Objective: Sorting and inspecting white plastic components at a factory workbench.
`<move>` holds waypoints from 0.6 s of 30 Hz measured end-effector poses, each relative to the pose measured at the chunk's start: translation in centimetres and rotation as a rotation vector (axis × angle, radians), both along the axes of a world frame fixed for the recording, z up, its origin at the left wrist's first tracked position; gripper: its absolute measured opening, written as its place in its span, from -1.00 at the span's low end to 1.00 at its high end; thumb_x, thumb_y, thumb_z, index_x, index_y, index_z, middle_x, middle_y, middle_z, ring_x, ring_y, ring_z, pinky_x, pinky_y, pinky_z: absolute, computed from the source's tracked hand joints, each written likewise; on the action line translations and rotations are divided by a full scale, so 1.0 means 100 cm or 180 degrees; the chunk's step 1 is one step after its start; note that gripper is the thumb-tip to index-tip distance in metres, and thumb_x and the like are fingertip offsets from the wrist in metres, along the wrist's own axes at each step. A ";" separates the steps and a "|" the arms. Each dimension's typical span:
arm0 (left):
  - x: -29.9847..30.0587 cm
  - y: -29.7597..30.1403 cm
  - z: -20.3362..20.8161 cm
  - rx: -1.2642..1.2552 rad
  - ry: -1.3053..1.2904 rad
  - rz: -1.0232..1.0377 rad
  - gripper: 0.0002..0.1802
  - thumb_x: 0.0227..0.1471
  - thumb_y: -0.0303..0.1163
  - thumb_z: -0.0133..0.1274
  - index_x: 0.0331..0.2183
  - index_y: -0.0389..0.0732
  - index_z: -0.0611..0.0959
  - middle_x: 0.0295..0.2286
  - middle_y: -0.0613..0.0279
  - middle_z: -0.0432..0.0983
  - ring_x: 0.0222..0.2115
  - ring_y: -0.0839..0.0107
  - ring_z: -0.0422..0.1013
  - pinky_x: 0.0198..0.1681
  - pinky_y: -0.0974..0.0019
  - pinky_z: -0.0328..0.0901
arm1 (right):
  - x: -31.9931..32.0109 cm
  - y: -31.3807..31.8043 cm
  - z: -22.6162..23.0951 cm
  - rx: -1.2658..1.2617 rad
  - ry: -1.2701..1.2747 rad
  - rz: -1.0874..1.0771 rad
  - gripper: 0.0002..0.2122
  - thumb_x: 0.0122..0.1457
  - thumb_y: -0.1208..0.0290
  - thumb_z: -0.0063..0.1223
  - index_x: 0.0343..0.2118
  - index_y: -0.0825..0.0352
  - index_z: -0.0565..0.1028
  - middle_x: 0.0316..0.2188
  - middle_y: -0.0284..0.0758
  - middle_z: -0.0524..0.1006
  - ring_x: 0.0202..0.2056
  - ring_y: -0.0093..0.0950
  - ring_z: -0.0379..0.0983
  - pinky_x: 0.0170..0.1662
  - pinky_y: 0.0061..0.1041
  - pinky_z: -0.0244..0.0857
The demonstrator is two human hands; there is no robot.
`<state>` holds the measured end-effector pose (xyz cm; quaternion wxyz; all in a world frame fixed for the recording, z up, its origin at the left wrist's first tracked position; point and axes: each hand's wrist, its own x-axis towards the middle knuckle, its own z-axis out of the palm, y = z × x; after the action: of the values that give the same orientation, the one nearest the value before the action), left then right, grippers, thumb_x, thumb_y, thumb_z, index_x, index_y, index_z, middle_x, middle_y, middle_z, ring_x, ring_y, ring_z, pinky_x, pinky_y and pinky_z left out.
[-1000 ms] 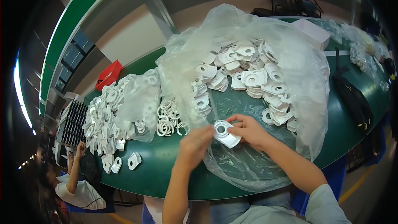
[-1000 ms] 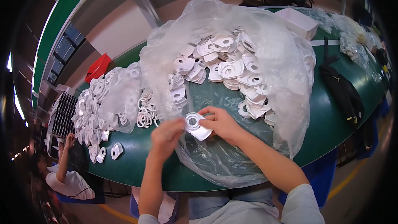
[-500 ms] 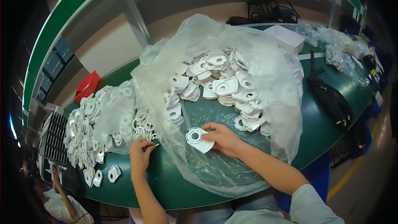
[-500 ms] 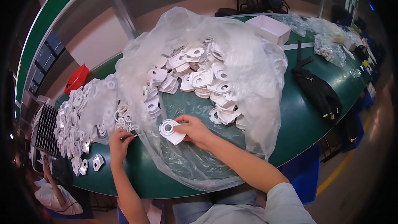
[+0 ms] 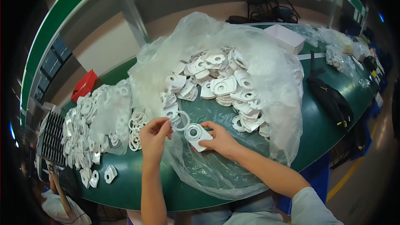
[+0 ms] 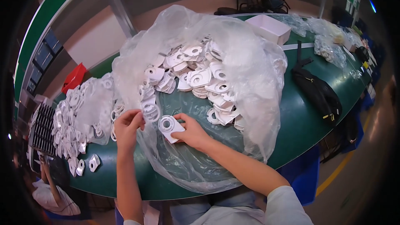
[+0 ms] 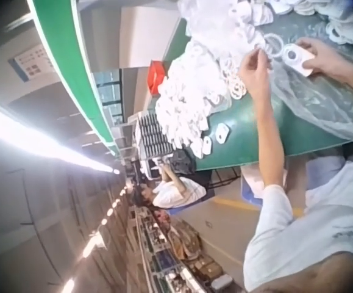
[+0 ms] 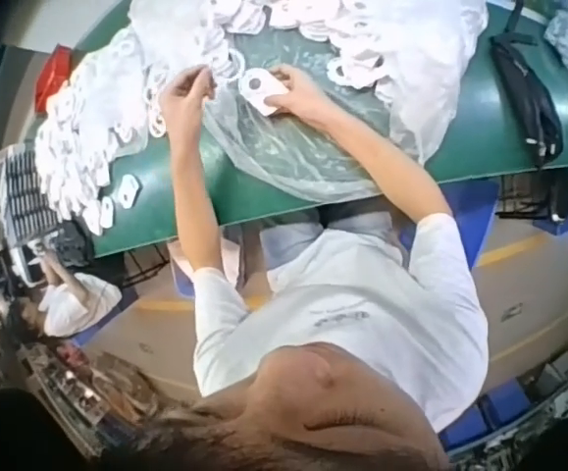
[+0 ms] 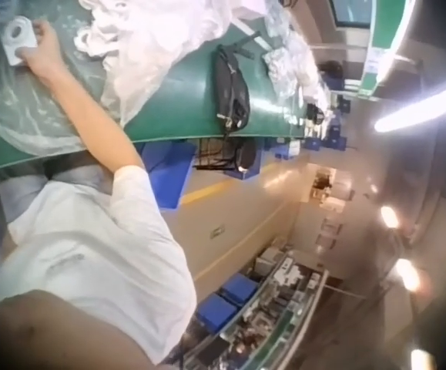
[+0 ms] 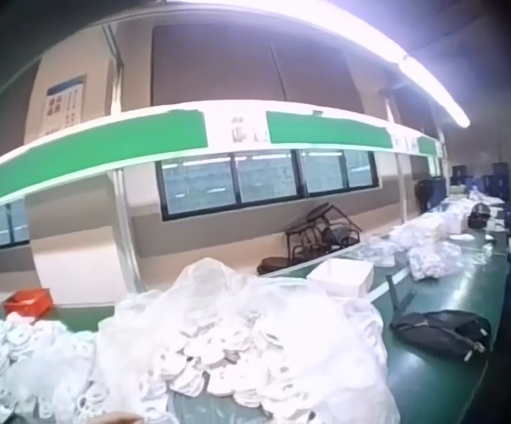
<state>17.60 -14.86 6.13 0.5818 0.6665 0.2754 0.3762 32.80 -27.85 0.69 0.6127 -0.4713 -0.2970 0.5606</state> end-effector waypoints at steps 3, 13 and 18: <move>0.001 -0.008 -0.017 -0.0044 0.0136 -0.0044 -0.87 -0.01 -0.55 0.03 -0.36 -0.39 0.58 -0.60 0.25 0.46 -0.63 0.56 0.34 -0.54 0.52 0.23 | -0.002 0.003 -0.007 0.0134 -0.0335 -0.0088 -0.50 -0.06 0.66 0.08 -0.01 0.38 0.22 -0.31 -0.22 0.52 -0.31 -0.54 0.46 -0.29 -0.60 0.36; 0.002 -0.021 -0.028 -0.0096 0.0427 -0.0052 -0.87 -0.04 -0.53 0.07 -0.39 -0.39 0.60 -0.61 0.25 0.49 -0.63 0.58 0.36 -0.56 0.54 0.24 | -0.004 0.003 -0.010 0.0222 -0.0626 -0.0117 -0.51 -0.07 0.62 0.09 -0.02 0.39 0.23 -0.35 -0.23 0.54 -0.34 -0.57 0.45 -0.30 -0.62 0.31; 0.005 -0.022 -0.026 -0.0133 0.0485 -0.0022 -0.86 -0.04 -0.52 0.08 -0.39 -0.41 0.60 -0.59 0.21 0.50 -0.61 0.56 0.39 -0.56 0.53 0.26 | -0.004 0.003 -0.012 0.0318 -0.0645 -0.0255 -0.53 -0.10 0.59 0.08 -0.06 0.39 0.25 -0.44 -0.23 0.54 -0.40 -0.56 0.46 -0.34 -0.60 0.31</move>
<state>18.08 -17.07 3.53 0.5742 0.6818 0.3244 0.3165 32.44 -27.56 -0.53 0.6242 -0.5059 -0.3658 0.4697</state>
